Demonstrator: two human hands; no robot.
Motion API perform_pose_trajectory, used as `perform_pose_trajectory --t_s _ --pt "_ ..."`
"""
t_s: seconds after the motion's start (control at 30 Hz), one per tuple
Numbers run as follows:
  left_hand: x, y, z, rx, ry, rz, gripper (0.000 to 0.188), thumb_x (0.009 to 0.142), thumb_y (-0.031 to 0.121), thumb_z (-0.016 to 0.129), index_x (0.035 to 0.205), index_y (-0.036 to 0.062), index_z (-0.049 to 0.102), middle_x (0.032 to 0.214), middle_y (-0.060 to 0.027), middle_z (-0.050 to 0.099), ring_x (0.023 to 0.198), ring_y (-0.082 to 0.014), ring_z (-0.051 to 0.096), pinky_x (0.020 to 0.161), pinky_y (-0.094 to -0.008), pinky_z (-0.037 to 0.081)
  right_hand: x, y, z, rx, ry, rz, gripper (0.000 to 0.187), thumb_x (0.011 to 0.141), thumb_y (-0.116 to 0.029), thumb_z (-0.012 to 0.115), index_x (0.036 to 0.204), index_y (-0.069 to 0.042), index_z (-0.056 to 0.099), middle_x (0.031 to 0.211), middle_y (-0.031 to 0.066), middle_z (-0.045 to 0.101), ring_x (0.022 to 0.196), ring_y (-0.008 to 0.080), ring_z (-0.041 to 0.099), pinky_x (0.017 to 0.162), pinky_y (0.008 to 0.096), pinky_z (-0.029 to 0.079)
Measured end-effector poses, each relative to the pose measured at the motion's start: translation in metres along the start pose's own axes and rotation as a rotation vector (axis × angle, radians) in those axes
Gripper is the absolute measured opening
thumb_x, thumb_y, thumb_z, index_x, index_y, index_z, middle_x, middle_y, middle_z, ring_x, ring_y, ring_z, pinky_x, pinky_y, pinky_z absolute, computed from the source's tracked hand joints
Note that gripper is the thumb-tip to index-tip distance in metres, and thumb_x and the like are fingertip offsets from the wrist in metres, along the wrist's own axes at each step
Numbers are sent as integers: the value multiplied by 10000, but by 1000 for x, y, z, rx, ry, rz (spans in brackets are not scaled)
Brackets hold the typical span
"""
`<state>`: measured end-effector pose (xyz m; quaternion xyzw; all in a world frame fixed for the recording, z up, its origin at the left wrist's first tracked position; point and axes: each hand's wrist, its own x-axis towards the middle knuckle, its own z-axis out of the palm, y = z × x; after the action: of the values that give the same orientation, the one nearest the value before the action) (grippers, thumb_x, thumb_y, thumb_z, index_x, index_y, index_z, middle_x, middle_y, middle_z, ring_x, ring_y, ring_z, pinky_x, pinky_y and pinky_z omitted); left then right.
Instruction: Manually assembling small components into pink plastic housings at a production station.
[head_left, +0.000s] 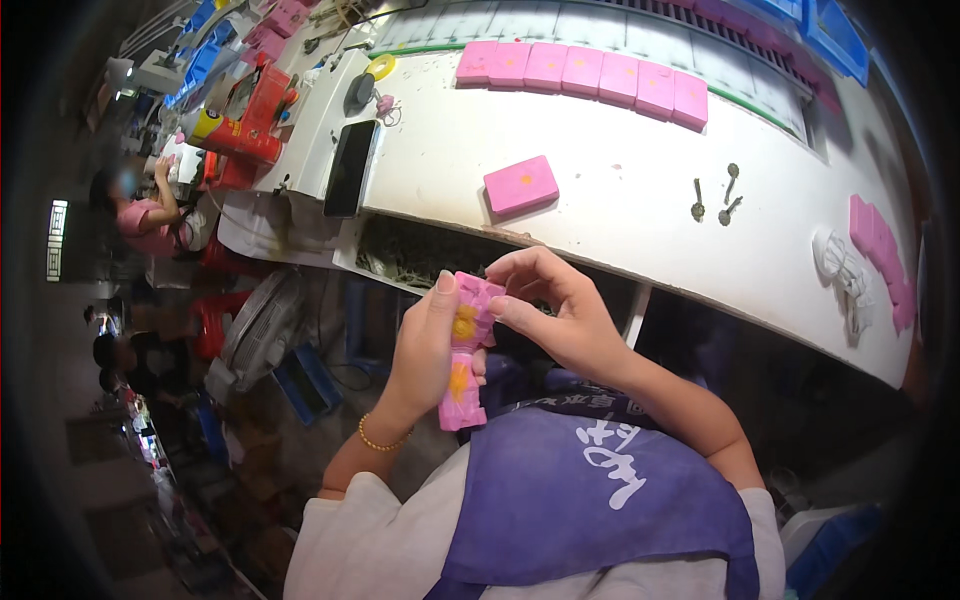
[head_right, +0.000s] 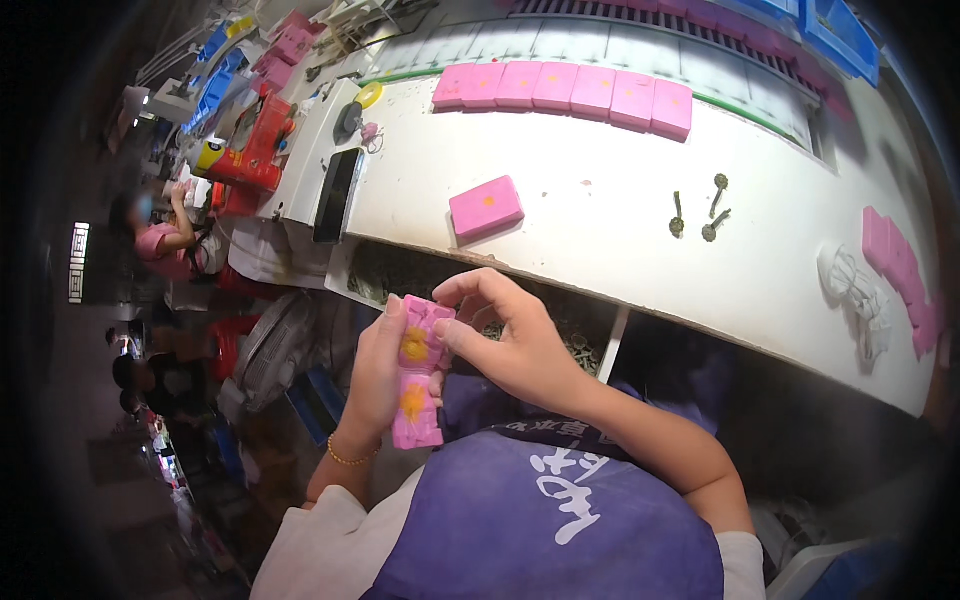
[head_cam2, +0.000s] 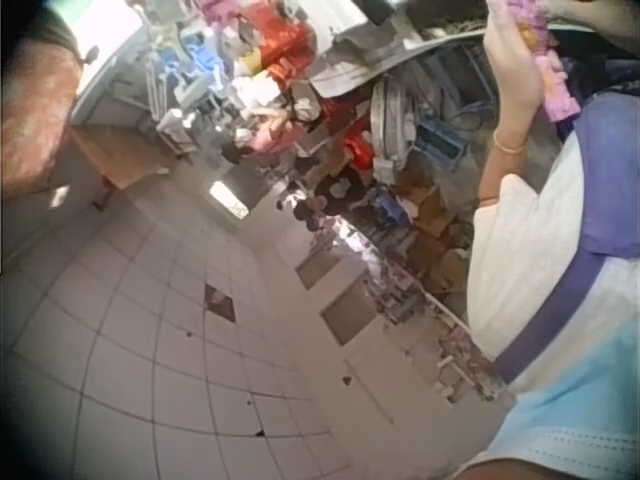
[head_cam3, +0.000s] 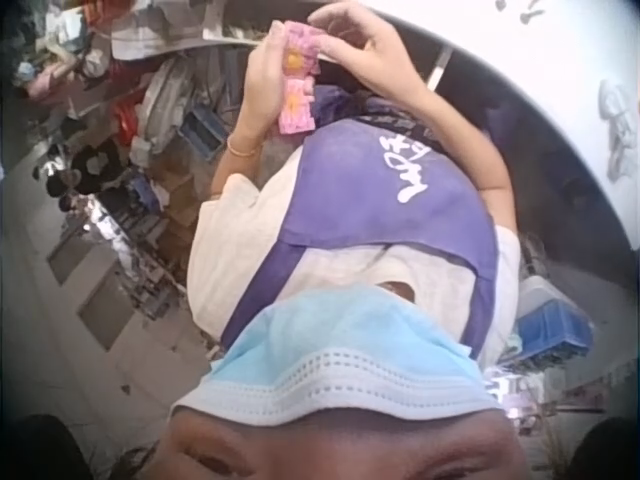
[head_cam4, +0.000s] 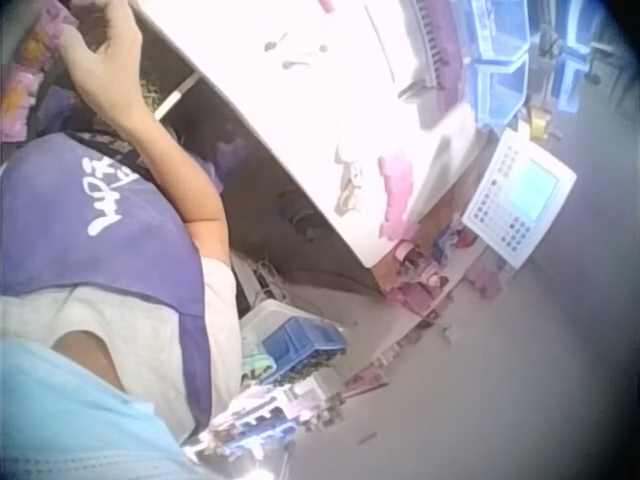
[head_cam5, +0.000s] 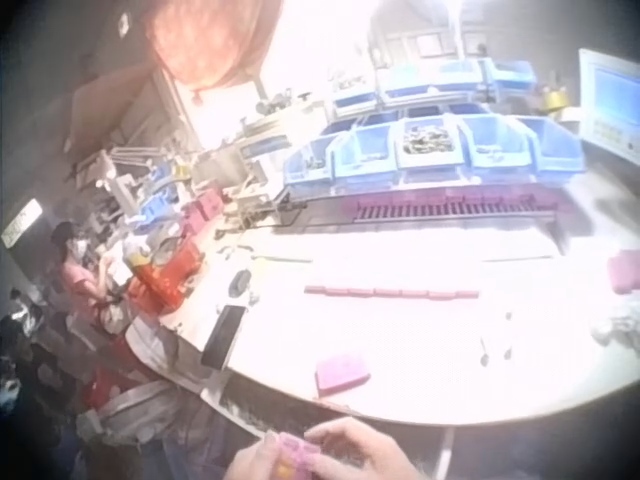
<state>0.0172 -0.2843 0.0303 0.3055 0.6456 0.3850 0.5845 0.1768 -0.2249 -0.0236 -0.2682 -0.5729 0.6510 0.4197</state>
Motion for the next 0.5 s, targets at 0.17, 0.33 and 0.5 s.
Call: perform_pose_trajectory --t_s 0.17,0.33,0.5 --pt "-4 -13 13 64 83 207 542 1061 457 281 981 2 563 741 -79 604 530 -101 576 489 -234 486 -2 9 6 577 -46 212 146 924 -82 633 1044 -24 574 948 24 616 863 81 586 777 255 489" --pt "-3 -21 17 150 94 363 505 1066 424 301 979 0 561 735 -74 606 531 -96 576 491 -233 478 -3 18 9 560 -14 154 95 946 -74 608 1019 -26 569 943 25 616 843 68 580 761 251 492" --pt "-6 -21 21 58 9 205 507 1061 432 314 974 -2 562 731 -90 609 534 -105 582 494 -237 482 4 25 2 507 78 277 83 964 -93 582 1003 -20 574 948 28 615 820 66 564 750 245 487"
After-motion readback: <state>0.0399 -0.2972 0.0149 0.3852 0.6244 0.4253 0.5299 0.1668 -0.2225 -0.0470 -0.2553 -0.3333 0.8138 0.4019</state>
